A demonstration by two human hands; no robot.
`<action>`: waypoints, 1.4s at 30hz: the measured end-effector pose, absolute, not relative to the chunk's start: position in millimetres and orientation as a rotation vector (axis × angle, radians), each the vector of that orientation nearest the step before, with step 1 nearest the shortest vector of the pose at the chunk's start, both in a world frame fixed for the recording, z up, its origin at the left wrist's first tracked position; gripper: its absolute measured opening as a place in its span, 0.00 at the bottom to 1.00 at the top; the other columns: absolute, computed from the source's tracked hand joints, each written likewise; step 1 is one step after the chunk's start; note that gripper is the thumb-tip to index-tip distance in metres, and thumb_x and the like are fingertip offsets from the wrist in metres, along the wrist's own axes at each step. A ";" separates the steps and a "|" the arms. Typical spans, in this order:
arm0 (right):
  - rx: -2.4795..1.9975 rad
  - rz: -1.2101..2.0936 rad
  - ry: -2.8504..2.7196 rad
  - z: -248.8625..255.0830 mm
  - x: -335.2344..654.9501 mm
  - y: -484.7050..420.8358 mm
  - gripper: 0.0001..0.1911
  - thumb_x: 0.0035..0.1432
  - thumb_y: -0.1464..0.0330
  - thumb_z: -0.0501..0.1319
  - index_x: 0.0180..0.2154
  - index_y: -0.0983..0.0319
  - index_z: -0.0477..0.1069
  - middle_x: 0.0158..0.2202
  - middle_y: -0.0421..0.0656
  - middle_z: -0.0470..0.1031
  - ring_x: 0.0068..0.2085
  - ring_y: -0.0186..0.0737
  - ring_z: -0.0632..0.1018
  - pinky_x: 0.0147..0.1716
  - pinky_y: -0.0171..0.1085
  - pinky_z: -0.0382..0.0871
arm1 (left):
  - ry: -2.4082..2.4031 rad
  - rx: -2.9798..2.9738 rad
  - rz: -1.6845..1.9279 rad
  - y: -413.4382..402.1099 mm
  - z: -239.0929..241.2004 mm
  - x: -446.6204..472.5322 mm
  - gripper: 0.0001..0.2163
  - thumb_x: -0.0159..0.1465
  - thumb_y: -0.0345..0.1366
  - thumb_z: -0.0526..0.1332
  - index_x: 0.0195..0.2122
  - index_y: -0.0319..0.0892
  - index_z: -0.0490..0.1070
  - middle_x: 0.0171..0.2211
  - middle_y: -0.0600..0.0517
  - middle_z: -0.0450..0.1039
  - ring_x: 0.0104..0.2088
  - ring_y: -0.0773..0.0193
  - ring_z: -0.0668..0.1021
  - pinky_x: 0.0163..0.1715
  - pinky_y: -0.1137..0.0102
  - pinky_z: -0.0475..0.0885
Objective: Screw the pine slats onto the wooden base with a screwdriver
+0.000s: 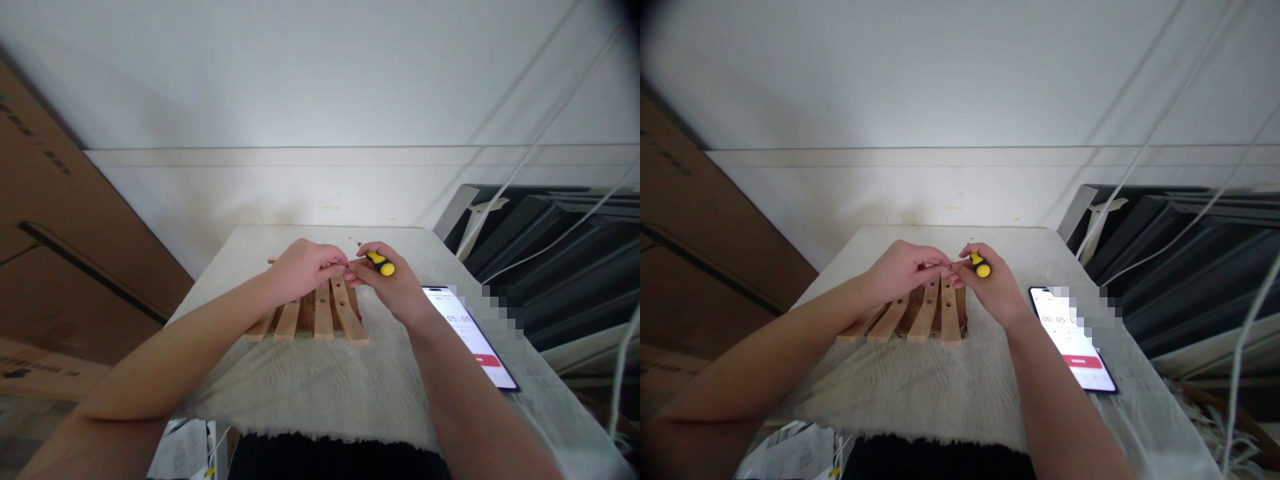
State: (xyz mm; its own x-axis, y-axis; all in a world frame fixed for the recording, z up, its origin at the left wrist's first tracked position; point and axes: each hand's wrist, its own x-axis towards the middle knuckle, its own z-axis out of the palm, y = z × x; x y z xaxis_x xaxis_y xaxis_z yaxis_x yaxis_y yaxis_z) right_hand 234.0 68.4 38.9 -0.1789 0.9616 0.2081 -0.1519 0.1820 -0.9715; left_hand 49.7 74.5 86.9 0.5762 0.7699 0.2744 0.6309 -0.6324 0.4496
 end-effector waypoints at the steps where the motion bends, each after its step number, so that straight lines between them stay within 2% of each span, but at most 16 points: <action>1: -0.869 1.239 -1.323 37.8 233.8 69.5 0.19 0.46 0.63 0.70 0.37 0.56 0.64 0.27 0.34 0.76 0.30 0.37 0.80 0.33 0.40 0.78 | 1.149 2.626 0.615 75.9 85.4 49.1 0.09 0.66 0.37 0.58 0.39 0.42 0.77 0.30 0.52 0.80 0.28 0.69 0.79 0.29 0.76 0.66; 5: -0.871 1.193 -1.310 34.9 232.3 71.4 0.20 0.44 0.64 0.70 0.38 0.56 0.63 0.27 0.34 0.76 0.30 0.35 0.79 0.33 0.38 0.75 | 1.140 2.869 0.533 81.0 80.3 46.9 0.12 0.68 0.38 0.55 0.41 0.44 0.78 0.35 0.50 0.81 0.33 0.65 0.80 0.33 0.73 0.66; 8: -0.877 1.185 -1.340 33.3 231.4 71.3 0.22 0.43 0.65 0.71 0.38 0.57 0.64 0.31 0.35 0.78 0.34 0.35 0.80 0.38 0.39 0.75 | 1.148 2.851 0.585 82.3 79.5 46.0 0.11 0.68 0.38 0.55 0.42 0.43 0.77 0.36 0.50 0.81 0.33 0.66 0.80 0.33 0.73 0.67; 11: -0.851 1.213 -1.301 31.8 231.0 71.3 0.21 0.44 0.64 0.71 0.38 0.56 0.63 0.33 0.36 0.78 0.35 0.35 0.80 0.39 0.40 0.75 | 1.163 2.703 0.668 81.5 80.1 46.6 0.09 0.66 0.37 0.58 0.39 0.41 0.75 0.32 0.52 0.81 0.31 0.68 0.79 0.32 0.75 0.67; 15: -0.827 1.238 -1.276 32.9 229.8 70.2 0.21 0.46 0.63 0.70 0.38 0.56 0.62 0.30 0.34 0.76 0.31 0.34 0.80 0.39 0.41 0.77 | 1.135 2.369 0.678 77.9 81.7 48.9 0.05 0.65 0.35 0.59 0.37 0.39 0.71 0.28 0.54 0.79 0.23 0.73 0.77 0.26 0.78 0.68; 21: -0.790 1.160 -1.234 35.3 228.8 70.5 0.19 0.46 0.65 0.69 0.36 0.55 0.61 0.29 0.33 0.74 0.32 0.34 0.79 0.36 0.39 0.76 | 1.150 2.207 0.627 76.9 93.0 45.0 0.08 0.62 0.36 0.60 0.39 0.38 0.73 0.33 0.50 0.79 0.23 0.72 0.77 0.21 0.78 0.67; 25: -0.797 1.045 -1.235 32.0 234.7 74.5 0.18 0.46 0.69 0.68 0.37 0.55 0.62 0.30 0.34 0.74 0.31 0.32 0.77 0.34 0.37 0.73 | 1.040 2.490 0.358 80.9 96.9 38.6 0.10 0.63 0.30 0.57 0.40 0.41 0.78 0.31 0.53 0.79 0.25 0.72 0.76 0.28 0.78 0.67; 29: -0.911 0.792 -1.498 33.0 238.2 71.5 0.15 0.49 0.71 0.65 0.38 0.56 0.63 0.33 0.36 0.74 0.34 0.34 0.76 0.37 0.38 0.71 | 0.940 2.666 0.169 83.6 90.6 36.5 0.14 0.62 0.25 0.56 0.41 0.46 0.79 0.37 0.52 0.81 0.34 0.69 0.79 0.38 0.75 0.68; 33: -0.999 0.572 -1.816 36.7 235.9 65.1 0.10 0.52 0.73 0.61 0.38 0.58 0.66 0.34 0.39 0.75 0.35 0.35 0.76 0.37 0.37 0.69 | 0.937 2.679 0.140 86.2 80.1 37.0 0.14 0.61 0.25 0.56 0.38 0.47 0.80 0.37 0.51 0.81 0.37 0.66 0.80 0.41 0.74 0.69; 42: -0.974 0.424 -2.007 33.1 237.1 68.0 0.11 0.52 0.75 0.58 0.39 0.59 0.67 0.35 0.41 0.77 0.35 0.38 0.78 0.36 0.35 0.69 | 0.809 2.800 0.094 88.2 69.8 37.4 0.16 0.63 0.24 0.53 0.40 0.45 0.79 0.40 0.51 0.81 0.41 0.66 0.80 0.47 0.71 0.70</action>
